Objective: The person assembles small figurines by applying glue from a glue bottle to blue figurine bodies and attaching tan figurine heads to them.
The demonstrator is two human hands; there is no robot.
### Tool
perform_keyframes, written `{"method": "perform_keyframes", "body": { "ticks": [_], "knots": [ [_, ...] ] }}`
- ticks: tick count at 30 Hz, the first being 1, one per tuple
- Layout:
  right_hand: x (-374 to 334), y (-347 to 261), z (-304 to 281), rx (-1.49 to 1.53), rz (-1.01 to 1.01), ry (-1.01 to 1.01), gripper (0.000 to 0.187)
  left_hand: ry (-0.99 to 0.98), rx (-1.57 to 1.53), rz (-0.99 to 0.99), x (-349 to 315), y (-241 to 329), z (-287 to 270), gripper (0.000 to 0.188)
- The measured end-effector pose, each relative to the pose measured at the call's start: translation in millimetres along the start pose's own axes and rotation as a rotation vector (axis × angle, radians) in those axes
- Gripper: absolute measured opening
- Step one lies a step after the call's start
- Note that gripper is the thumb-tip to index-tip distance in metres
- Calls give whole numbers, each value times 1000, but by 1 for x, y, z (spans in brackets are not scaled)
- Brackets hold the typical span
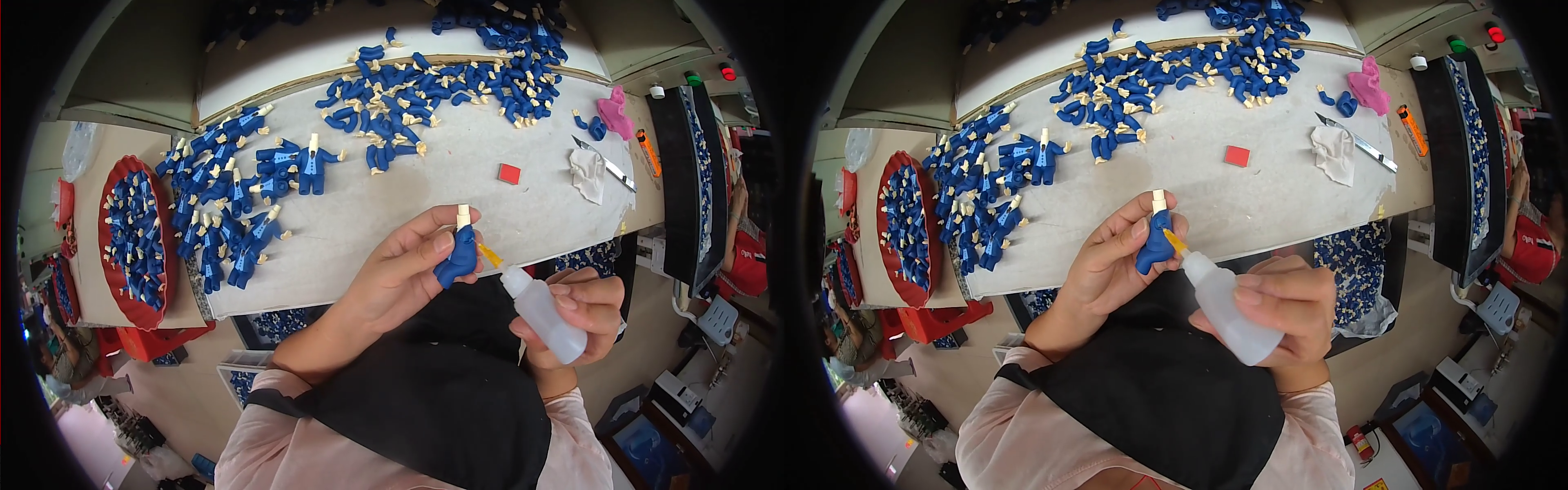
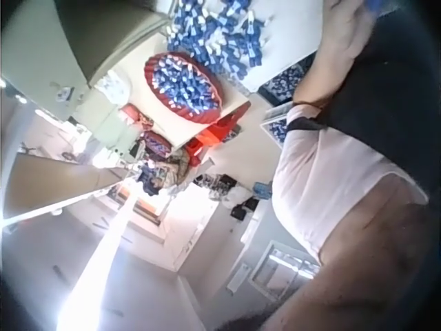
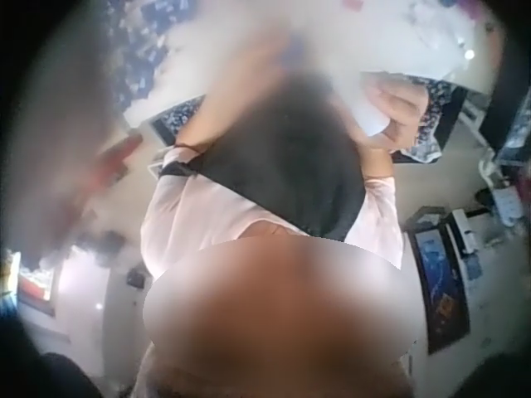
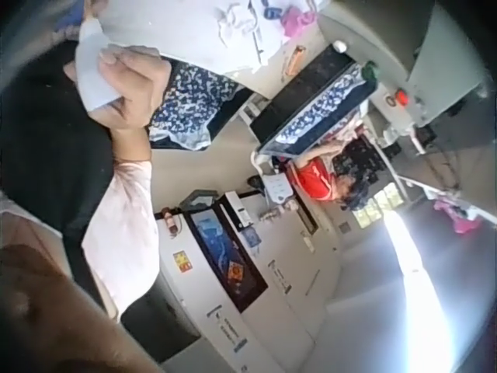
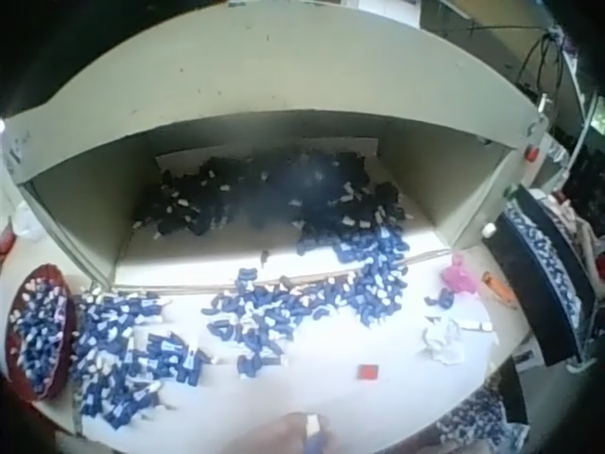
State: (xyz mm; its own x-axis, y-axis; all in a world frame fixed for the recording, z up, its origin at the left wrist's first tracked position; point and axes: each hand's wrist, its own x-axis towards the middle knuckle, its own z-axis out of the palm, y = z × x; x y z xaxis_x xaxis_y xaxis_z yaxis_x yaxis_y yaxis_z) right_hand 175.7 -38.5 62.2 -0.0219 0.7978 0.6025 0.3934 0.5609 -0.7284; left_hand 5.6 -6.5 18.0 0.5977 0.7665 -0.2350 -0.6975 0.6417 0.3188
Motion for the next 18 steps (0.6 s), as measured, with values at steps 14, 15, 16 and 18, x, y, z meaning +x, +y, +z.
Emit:
{"method": "perform_keyframes", "body": {
  "ticks": [14, 15, 16, 18],
  "knots": [
    [1, 1, 2, -10, -19, -107, 42, -43, 13, -4, 1, 3, -1, 34],
    [1, 1, 2, -9, -18, -107, 42, -41, 18, -3, 1, 3, 0, 34],
    [1, 2, 2, -10, -23, -105, 42, -41, 18, -4, 1, 3, 0, 34],
    [0, 2, 1, -11, -27, -103, 42, -20, 18, -7, 1, 3, 2, 34]
  ]
}}
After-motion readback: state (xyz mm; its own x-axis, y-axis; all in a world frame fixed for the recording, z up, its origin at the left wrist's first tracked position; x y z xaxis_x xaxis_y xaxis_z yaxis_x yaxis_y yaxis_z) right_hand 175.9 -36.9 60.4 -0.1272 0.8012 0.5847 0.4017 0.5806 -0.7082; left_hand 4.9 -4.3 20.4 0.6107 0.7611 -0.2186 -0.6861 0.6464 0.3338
